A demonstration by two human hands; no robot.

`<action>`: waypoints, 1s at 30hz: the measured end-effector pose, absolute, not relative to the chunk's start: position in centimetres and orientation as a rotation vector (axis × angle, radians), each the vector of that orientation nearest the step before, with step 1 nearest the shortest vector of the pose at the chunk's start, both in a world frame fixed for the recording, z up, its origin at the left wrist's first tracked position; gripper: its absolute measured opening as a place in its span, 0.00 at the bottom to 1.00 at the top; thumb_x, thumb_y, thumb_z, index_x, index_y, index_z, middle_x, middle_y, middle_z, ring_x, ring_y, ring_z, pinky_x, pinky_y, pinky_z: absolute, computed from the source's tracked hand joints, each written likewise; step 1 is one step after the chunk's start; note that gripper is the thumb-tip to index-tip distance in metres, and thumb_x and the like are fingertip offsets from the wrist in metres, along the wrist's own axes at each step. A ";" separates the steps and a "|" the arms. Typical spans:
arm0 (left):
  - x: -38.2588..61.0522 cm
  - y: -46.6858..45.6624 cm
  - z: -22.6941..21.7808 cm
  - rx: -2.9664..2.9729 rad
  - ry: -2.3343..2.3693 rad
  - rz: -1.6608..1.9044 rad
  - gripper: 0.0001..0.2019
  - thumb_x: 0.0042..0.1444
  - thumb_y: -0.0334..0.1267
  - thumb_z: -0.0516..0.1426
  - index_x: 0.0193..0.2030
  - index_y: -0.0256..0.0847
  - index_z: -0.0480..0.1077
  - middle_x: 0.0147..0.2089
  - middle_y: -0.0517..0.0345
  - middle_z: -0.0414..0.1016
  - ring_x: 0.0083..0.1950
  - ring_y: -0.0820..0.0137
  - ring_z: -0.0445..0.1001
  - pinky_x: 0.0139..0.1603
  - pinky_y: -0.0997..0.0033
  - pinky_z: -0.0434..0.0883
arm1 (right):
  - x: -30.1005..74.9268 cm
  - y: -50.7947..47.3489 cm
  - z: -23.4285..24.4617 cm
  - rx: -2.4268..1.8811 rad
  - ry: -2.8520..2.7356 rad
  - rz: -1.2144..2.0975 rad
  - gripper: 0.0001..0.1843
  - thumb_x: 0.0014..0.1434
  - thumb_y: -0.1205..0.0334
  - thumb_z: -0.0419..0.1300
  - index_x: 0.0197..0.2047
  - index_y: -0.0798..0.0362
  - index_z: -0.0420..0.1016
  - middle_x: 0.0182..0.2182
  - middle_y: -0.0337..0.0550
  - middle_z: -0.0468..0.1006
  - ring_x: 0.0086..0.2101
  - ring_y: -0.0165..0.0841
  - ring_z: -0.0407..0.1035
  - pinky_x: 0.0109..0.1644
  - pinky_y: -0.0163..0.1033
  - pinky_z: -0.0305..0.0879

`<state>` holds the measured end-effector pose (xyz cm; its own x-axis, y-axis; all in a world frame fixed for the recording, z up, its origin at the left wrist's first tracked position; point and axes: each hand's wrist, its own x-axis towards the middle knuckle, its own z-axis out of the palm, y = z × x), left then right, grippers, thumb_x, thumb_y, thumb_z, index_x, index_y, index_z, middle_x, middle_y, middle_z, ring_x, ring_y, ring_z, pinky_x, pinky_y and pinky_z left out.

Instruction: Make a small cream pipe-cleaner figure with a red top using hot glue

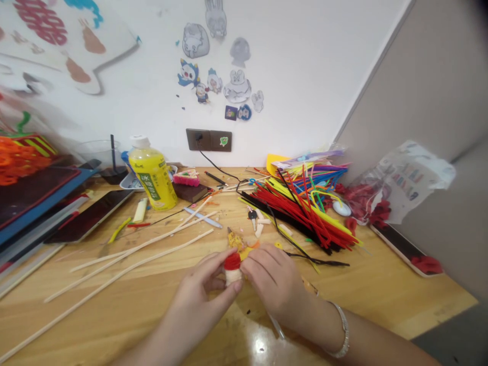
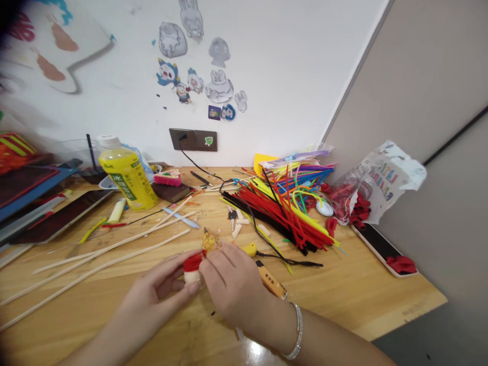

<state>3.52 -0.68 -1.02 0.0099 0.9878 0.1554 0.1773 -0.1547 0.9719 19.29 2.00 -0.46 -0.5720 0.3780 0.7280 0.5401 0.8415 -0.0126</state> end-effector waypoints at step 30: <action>3.0 -1.1 -1.3 1.811 1.212 1.235 0.20 0.43 0.30 0.61 0.46 0.43 0.68 0.44 0.50 0.78 0.40 0.63 0.79 0.38 0.68 0.78 | 19.3 1.9 -0.7 -0.707 -2.170 -0.144 0.11 0.62 0.73 0.46 0.32 0.57 0.67 0.28 0.46 0.72 0.31 0.34 0.63 0.36 0.40 0.64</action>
